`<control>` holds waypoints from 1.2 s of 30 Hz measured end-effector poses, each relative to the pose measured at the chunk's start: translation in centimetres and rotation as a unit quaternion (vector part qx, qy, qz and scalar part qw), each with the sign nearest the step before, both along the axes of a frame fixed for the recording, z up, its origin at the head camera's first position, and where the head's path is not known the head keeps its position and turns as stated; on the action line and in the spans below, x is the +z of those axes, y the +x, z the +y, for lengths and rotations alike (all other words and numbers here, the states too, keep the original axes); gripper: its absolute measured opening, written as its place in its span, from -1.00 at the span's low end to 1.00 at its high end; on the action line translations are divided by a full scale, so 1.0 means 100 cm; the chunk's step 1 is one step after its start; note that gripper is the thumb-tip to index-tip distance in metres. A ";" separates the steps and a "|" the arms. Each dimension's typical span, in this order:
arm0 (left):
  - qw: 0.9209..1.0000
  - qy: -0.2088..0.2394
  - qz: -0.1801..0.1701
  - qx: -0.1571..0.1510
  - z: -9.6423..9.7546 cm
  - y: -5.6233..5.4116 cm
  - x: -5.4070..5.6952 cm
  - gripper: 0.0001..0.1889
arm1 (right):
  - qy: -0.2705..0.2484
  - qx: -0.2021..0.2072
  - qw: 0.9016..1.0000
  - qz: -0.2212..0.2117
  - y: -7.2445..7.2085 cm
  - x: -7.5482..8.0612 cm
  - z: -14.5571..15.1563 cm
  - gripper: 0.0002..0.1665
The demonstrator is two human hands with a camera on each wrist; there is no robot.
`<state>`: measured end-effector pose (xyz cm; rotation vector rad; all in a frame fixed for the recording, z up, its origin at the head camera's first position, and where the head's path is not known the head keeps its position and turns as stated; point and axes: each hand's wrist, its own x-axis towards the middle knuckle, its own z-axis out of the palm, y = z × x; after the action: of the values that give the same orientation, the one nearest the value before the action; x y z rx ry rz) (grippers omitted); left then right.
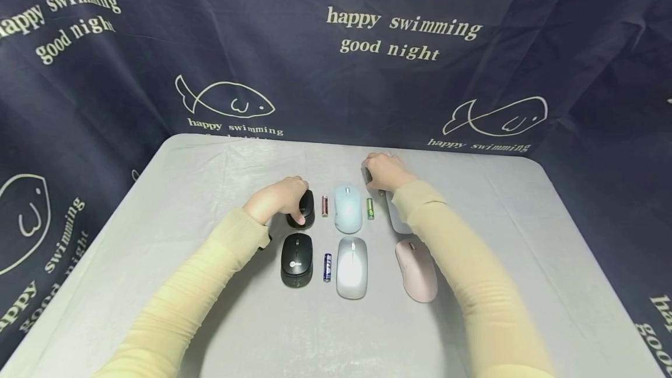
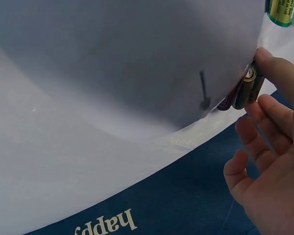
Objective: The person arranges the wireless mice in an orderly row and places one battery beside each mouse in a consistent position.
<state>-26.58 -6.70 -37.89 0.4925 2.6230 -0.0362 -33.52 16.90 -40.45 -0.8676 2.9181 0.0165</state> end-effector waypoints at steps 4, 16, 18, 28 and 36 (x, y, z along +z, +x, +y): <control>1.000 0.000 0.000 0.000 0.001 0.000 0.000 -0.21 | 0.005 -0.007 1.000 -0.005 0.000 -0.001 0.000 -0.37; 1.000 -0.009 0.000 -0.003 0.002 0.000 -0.001 -0.20 | -0.008 -0.013 1.000 -0.015 0.001 -0.003 0.000 -0.42; 1.000 -0.008 0.000 -0.002 0.002 0.000 -0.001 -0.19 | -0.008 -0.010 1.000 -0.013 0.002 -0.003 0.001 -0.42; 1.000 -0.005 -0.003 0.006 0.002 0.001 -0.002 -0.20 | 0.002 0.001 1.000 0.008 0.003 -0.007 0.002 -0.44; 1.000 -0.006 0.000 0.005 0.003 0.001 -0.001 -0.20 | -0.014 0.002 1.000 0.013 0.007 0.000 0.003 -0.41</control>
<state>-26.43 -6.42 -37.97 0.4743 2.6243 -0.0478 -32.87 17.23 -40.44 -0.8836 2.9469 -0.0142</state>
